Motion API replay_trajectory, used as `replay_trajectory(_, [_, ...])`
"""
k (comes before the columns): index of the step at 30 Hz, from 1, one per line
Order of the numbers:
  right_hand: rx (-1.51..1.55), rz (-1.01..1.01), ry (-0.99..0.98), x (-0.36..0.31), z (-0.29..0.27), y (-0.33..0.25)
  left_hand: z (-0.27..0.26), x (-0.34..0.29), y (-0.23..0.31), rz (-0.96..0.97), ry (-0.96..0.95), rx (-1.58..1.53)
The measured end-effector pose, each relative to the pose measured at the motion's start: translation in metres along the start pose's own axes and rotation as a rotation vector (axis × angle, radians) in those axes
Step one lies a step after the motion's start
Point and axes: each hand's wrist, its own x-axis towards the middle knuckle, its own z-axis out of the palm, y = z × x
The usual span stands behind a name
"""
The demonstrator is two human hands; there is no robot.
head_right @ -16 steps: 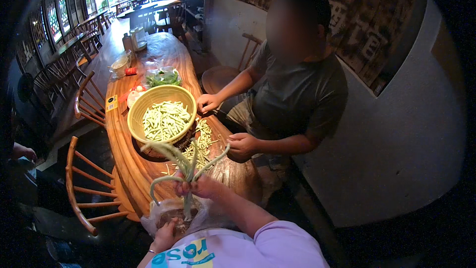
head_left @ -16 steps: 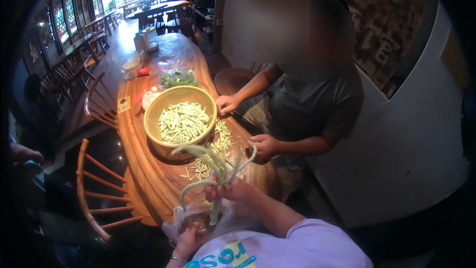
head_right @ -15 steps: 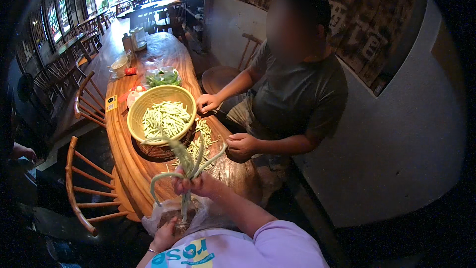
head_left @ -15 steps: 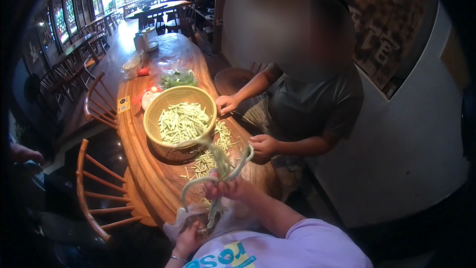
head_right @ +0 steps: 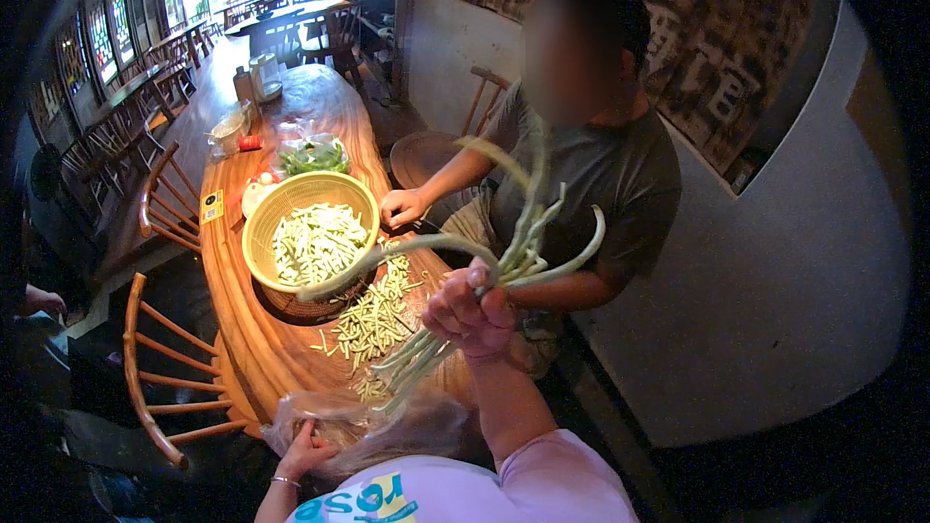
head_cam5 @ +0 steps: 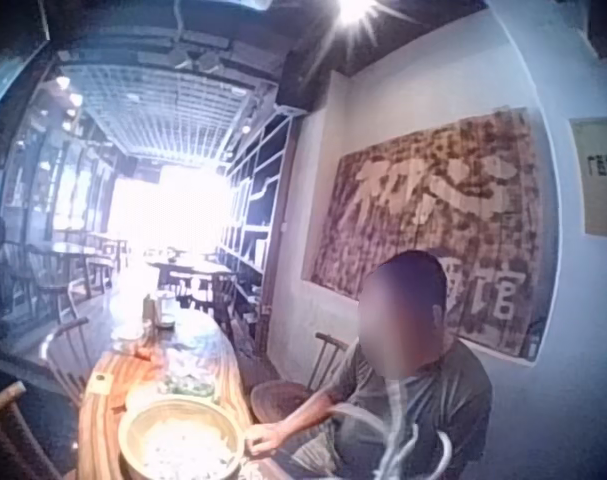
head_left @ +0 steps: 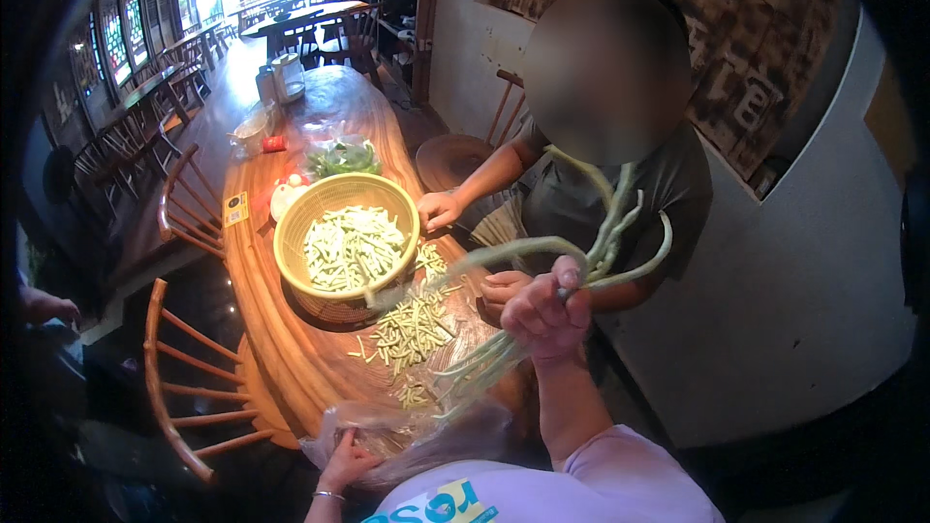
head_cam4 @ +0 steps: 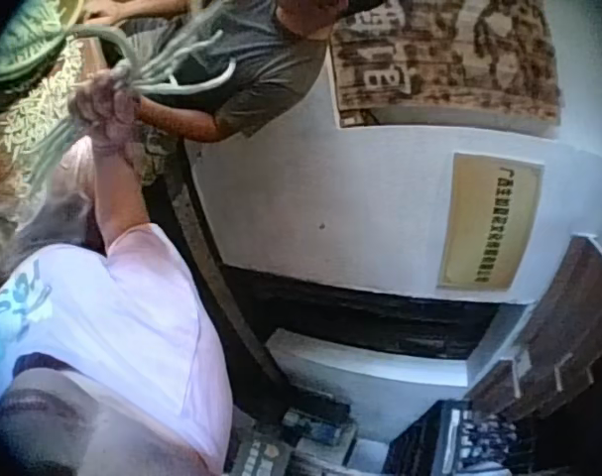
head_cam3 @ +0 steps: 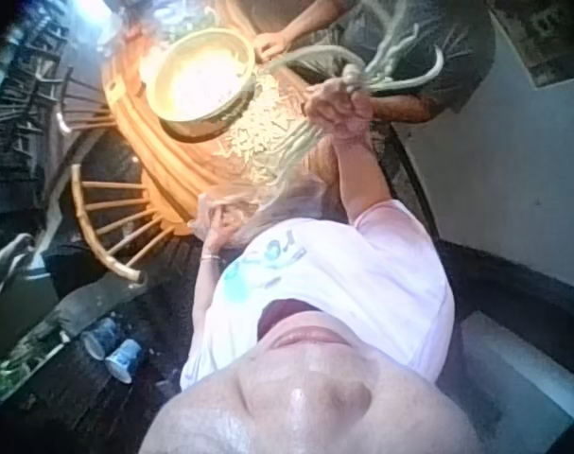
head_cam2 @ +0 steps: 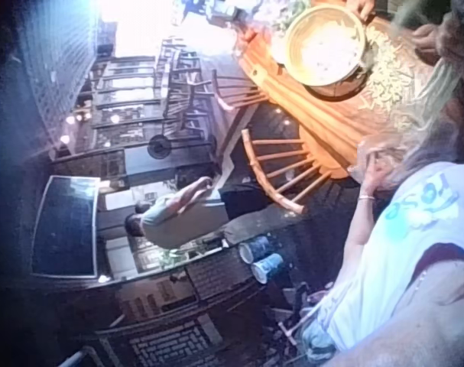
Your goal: The person peels long, thin vegetable stems by hand, removing the fibrous outer layer and placing the peeled pieces into a yellow basket. A second person sits across the table, also peeling similar vegetables and adding them to the same basket.
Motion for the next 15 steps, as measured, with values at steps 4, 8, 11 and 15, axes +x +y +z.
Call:
replay_trajectory(4, [-0.169, 0.052, 0.056, -0.004, 0.009, 0.002, 0.0, 0.001, 0.032, 0.018, 0.096, -0.025])
replay_trajectory(8, [-0.216, 0.277, 0.287, -0.013, 0.004, 0.035, 0.003, 0.016, 0.055, 0.29, 0.363, 0.402])
replay_trajectory(11, [-0.389, 0.451, 0.578, -0.024, -0.002, 0.05, 0.001, -0.008, 0.129, 0.423, 0.354, 0.523])
replay_trajectory(15, [-0.587, 0.751, 0.635, -0.034, 0.031, 0.087, 0.019, -0.023, 0.172, 0.676, 0.174, -0.271])
